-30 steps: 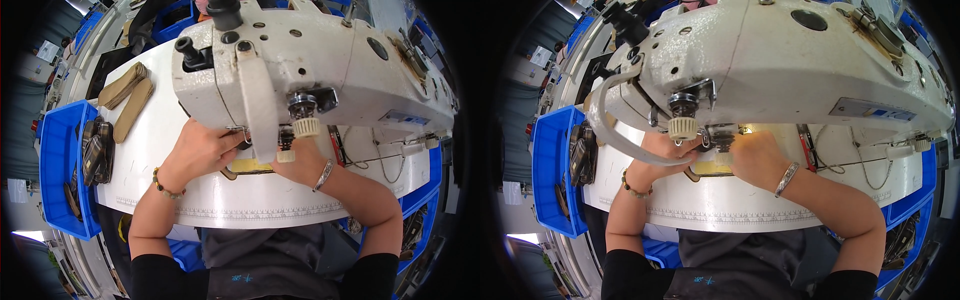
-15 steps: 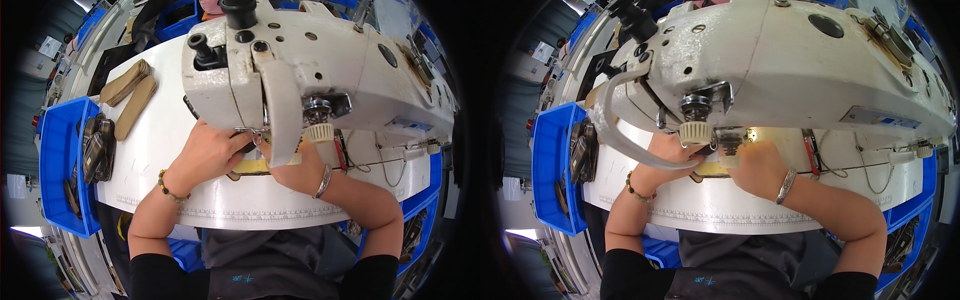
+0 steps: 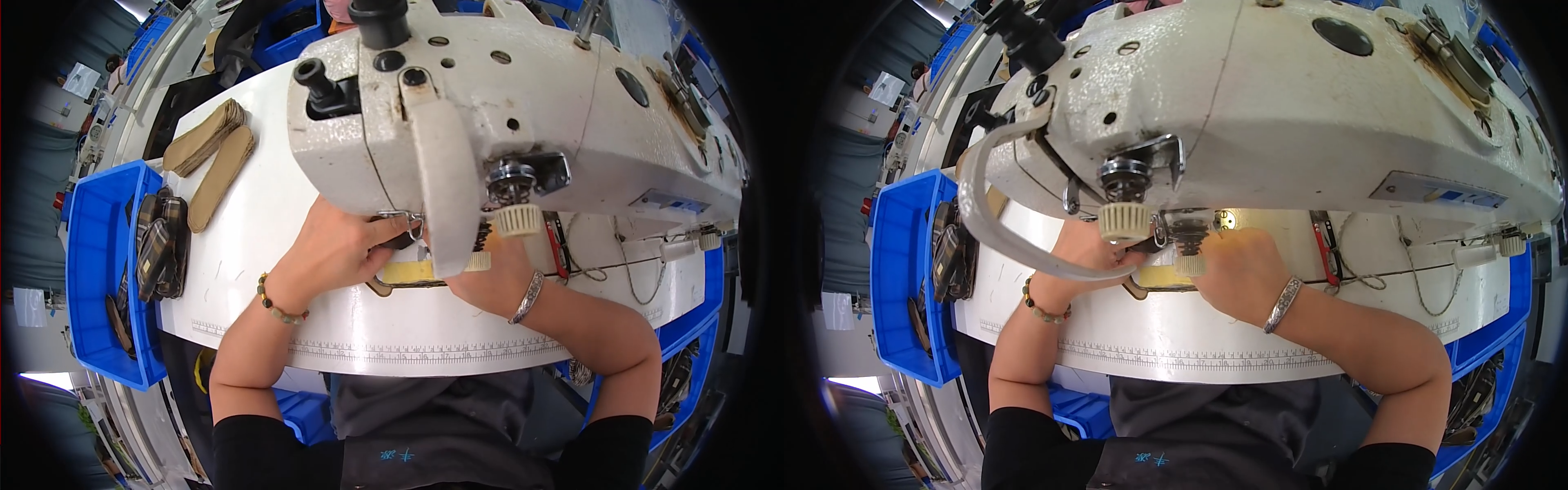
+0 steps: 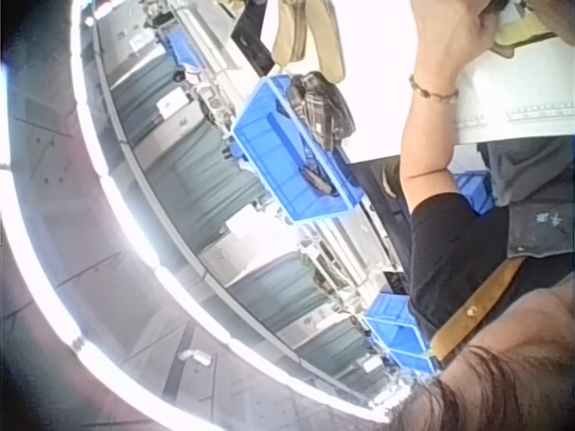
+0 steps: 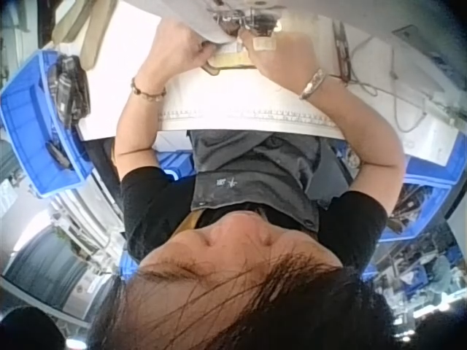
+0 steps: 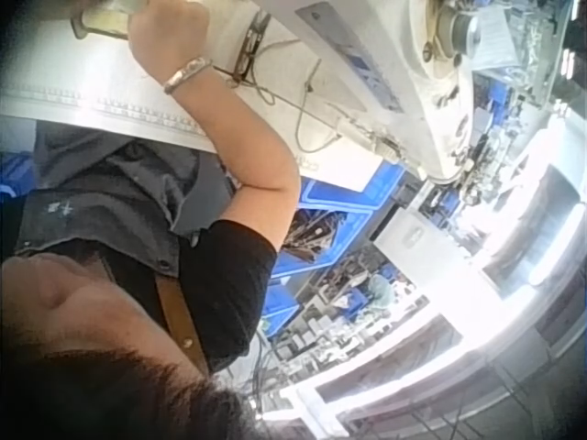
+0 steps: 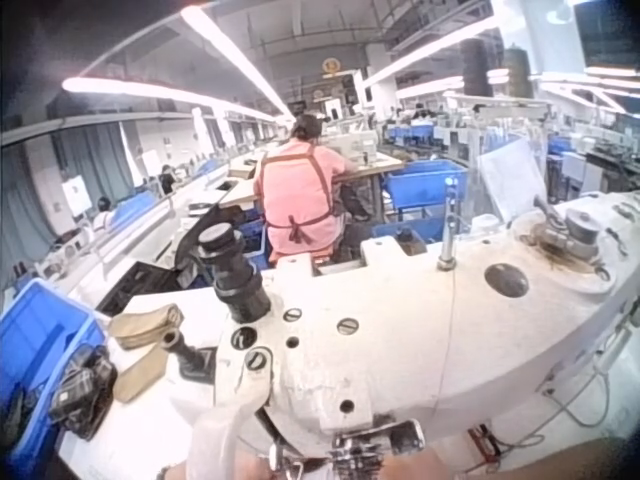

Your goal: Sewing the lining or upper fabric of a shoe using an industrial sewing machine.

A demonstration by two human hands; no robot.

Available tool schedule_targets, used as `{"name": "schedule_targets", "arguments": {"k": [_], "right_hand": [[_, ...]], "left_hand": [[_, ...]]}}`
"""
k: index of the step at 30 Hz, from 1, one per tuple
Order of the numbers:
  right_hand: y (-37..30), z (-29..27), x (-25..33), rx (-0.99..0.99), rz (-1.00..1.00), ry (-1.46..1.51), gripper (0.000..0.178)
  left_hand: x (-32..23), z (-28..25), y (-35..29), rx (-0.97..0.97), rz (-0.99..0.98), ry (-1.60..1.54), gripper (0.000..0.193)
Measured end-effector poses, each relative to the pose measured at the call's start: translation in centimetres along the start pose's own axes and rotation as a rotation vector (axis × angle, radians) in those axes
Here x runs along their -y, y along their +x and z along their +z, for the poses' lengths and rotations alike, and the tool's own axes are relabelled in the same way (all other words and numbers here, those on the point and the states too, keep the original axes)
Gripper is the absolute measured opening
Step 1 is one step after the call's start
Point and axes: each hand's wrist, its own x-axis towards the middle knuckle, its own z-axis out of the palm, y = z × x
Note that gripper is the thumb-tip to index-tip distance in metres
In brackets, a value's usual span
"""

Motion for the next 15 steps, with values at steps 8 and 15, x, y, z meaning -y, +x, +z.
{"name": "schedule_targets", "arguments": {"k": [8,15], "right_hand": [[0.0,-0.4,0.3,-0.013,0.000,0.061,0.018],[0.3,-1.2,0.6,-0.053,-0.111,-0.003,0.015]], "left_hand": [[-0.3,-0.1,0.0,0.063,-0.060,0.017,0.045],[0.7,0.0,-0.3,0.099,-0.117,-0.162,0.029]]}}
